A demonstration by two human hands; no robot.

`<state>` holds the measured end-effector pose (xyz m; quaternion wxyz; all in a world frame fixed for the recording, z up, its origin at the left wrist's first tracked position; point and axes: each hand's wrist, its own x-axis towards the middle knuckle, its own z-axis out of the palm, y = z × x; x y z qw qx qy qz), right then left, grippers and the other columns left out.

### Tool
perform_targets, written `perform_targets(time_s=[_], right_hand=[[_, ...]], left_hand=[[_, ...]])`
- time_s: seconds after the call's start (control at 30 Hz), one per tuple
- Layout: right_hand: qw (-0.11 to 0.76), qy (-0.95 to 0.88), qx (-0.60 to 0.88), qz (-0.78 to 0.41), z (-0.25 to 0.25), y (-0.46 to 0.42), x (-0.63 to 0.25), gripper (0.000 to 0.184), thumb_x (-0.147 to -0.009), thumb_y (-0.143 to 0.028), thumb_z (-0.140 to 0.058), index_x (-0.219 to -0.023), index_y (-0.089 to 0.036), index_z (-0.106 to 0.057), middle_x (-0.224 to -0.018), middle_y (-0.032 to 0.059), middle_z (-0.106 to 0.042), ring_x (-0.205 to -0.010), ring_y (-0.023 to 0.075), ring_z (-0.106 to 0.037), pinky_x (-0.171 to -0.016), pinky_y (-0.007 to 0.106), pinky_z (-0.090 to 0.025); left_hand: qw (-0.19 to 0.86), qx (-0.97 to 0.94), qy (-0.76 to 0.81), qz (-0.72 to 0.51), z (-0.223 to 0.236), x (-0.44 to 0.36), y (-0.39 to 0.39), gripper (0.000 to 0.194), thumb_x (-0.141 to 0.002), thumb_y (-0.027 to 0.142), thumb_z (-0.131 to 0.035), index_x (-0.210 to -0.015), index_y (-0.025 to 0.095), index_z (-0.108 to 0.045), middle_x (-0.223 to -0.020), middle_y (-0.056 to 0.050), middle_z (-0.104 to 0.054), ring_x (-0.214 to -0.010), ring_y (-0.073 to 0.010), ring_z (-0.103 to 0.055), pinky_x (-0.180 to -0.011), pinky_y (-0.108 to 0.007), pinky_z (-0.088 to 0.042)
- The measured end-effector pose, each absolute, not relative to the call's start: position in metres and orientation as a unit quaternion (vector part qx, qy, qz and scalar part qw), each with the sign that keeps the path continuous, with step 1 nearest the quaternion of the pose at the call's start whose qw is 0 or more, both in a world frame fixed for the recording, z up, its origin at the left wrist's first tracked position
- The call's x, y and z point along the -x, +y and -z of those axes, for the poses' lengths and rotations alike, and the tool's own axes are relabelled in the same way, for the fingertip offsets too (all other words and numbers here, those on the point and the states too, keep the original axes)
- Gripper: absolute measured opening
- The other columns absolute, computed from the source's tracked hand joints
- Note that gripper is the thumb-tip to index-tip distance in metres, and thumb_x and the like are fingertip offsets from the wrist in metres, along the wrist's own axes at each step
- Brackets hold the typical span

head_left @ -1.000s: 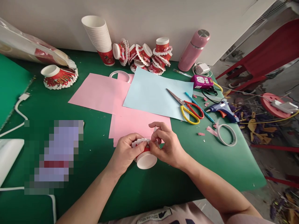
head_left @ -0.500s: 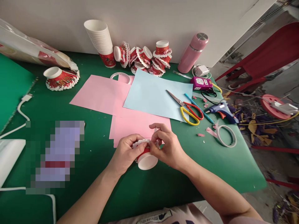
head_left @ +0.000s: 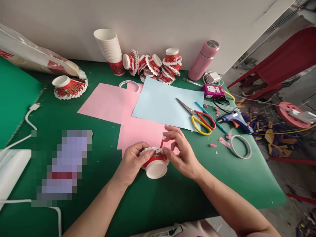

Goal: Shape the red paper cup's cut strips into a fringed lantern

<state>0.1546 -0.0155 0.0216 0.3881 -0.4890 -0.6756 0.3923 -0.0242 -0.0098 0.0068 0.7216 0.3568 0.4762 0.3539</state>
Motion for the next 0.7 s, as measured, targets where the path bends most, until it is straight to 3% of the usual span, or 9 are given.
perform_targets(time_s=[0.13, 0.23, 0.33, 0.7], right_hand=[[0.369, -0.6, 0.516, -0.488, -0.021, -0.011, -0.157, 0.019, -0.083, -0.034, -0.055, -0.094, -0.019, -0.056, -0.125, 0.0137, -0.05, -0.105, 0.0233, -0.054, -0.068, 0.032, -0.049], [0.348, -0.543, 0.493, -0.584, -0.02, -0.008, -0.157, 0.026, -0.082, -0.042, -0.057, -0.074, -0.018, -0.057, -0.117, 0.0127, -0.055, -0.116, 0.0255, -0.05, -0.079, 0.034, -0.049], [0.36, -0.51, 0.48, -0.617, -0.018, -0.007, -0.155, 0.031, -0.078, -0.046, -0.062, -0.068, -0.018, -0.055, -0.11, 0.0118, -0.058, -0.119, 0.0254, -0.048, -0.085, 0.035, -0.047], [0.381, -0.488, 0.479, -0.622, -0.01, -0.011, -0.153, 0.028, -0.074, -0.042, -0.067, -0.071, -0.016, -0.056, -0.113, 0.0113, -0.055, -0.097, 0.0213, -0.06, -0.06, 0.027, -0.052]], left_hand=[[0.746, -0.328, 0.465, -0.345, -0.006, 0.025, -0.009, 0.021, -0.071, 0.034, -0.07, -0.068, 0.017, -0.059, -0.06, 0.003, -0.055, -0.054, -0.0094, -0.049, -0.053, -0.022, -0.039], [0.757, -0.322, 0.455, -0.34, -0.004, 0.026, -0.009, 0.02, -0.071, 0.033, -0.07, -0.07, 0.016, -0.06, -0.061, 0.002, -0.057, -0.055, -0.0094, -0.049, -0.054, -0.022, -0.04], [0.759, -0.327, 0.451, -0.337, -0.004, 0.027, -0.01, 0.02, -0.072, 0.033, -0.07, -0.069, 0.016, -0.059, -0.061, 0.003, -0.056, -0.055, -0.0089, -0.048, -0.054, -0.022, -0.04], [0.729, -0.356, 0.481, -0.332, -0.008, 0.022, -0.011, 0.023, -0.07, 0.037, -0.07, -0.07, 0.016, -0.059, -0.062, 0.002, -0.057, -0.055, -0.0098, -0.05, -0.05, -0.021, -0.04]])
